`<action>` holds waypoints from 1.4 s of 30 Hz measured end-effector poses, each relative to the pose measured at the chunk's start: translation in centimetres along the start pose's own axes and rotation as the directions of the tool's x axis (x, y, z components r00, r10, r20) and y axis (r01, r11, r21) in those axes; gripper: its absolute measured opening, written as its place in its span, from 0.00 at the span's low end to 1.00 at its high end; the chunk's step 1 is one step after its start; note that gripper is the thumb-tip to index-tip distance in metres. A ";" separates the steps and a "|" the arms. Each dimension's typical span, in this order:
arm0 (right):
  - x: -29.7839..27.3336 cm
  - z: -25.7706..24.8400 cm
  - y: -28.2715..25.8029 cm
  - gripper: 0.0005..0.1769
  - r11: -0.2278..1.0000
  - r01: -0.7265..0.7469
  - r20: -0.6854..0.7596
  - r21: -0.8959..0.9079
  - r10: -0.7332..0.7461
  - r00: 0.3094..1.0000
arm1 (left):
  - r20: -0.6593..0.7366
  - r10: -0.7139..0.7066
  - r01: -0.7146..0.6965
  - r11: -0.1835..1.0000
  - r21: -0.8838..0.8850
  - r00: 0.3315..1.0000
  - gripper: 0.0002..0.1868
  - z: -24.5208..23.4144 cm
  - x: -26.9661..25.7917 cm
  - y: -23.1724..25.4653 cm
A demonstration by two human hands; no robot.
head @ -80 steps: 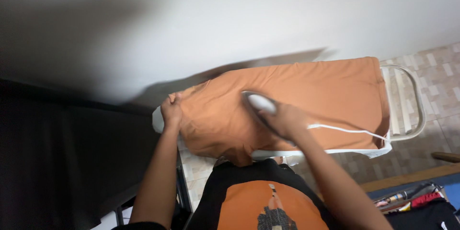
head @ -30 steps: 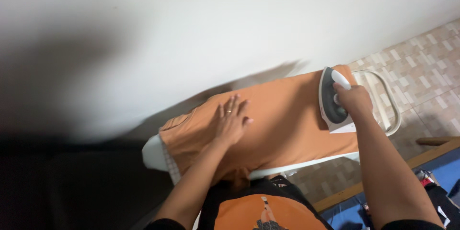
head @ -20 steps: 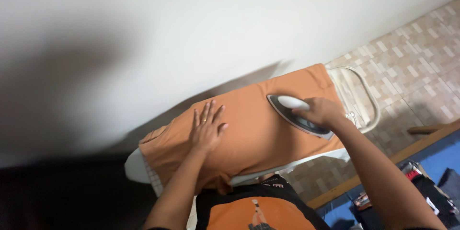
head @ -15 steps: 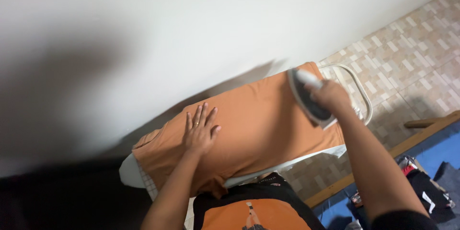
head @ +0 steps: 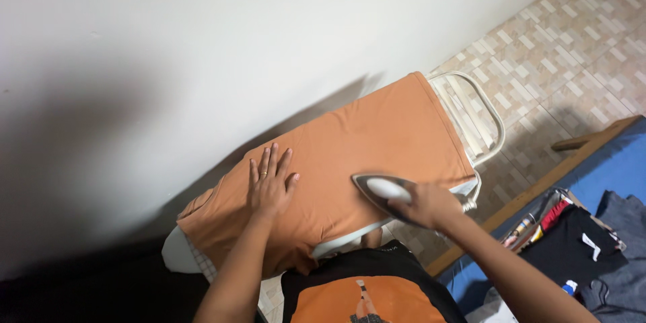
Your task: The person irons a peach-colored t-shirt on an ironing board, smoothing the fabric with one hand while moving the iron with the other. The person flips the shirt to iron the other side and continues ironing different sections.
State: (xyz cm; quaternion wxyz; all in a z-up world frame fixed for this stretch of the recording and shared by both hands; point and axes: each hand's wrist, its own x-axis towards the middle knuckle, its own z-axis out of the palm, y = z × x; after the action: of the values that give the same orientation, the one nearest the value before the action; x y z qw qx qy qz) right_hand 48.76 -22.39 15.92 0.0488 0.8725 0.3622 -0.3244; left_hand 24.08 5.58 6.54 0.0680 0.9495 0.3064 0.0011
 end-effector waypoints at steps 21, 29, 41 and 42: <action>0.6 1.9 -5.4 0.36 0.977 0.008 0.010 0.215 -0.011 1.000 | -0.106 0.039 -0.047 0.996 -0.075 0.994 0.33 1.2 -0.7 -1.4; -5.1 5.6 -19.5 0.35 0.993 0.080 -0.001 0.082 -0.080 0.997 | -0.318 -0.067 -0.041 0.946 -0.322 0.946 0.26 2.6 -1.7 -3.8; 1.6 2.8 -19.1 0.31 0.914 0.015 -0.151 0.406 0.051 0.987 | -0.221 -0.099 0.050 0.975 -0.216 0.970 0.27 2.7 -9.4 -12.9; 1.8 3.1 -20.4 0.31 0.924 0.016 -0.118 0.382 0.031 0.993 | -0.268 -0.161 0.112 0.976 -0.187 0.950 0.27 2.7 -10.0 -13.5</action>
State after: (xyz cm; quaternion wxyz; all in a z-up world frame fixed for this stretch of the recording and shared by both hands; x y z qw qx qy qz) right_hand 34.51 -7.33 15.40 -0.1431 0.8848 0.2909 -0.3347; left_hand 8.26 10.23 2.47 0.1042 0.9068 0.3769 0.1574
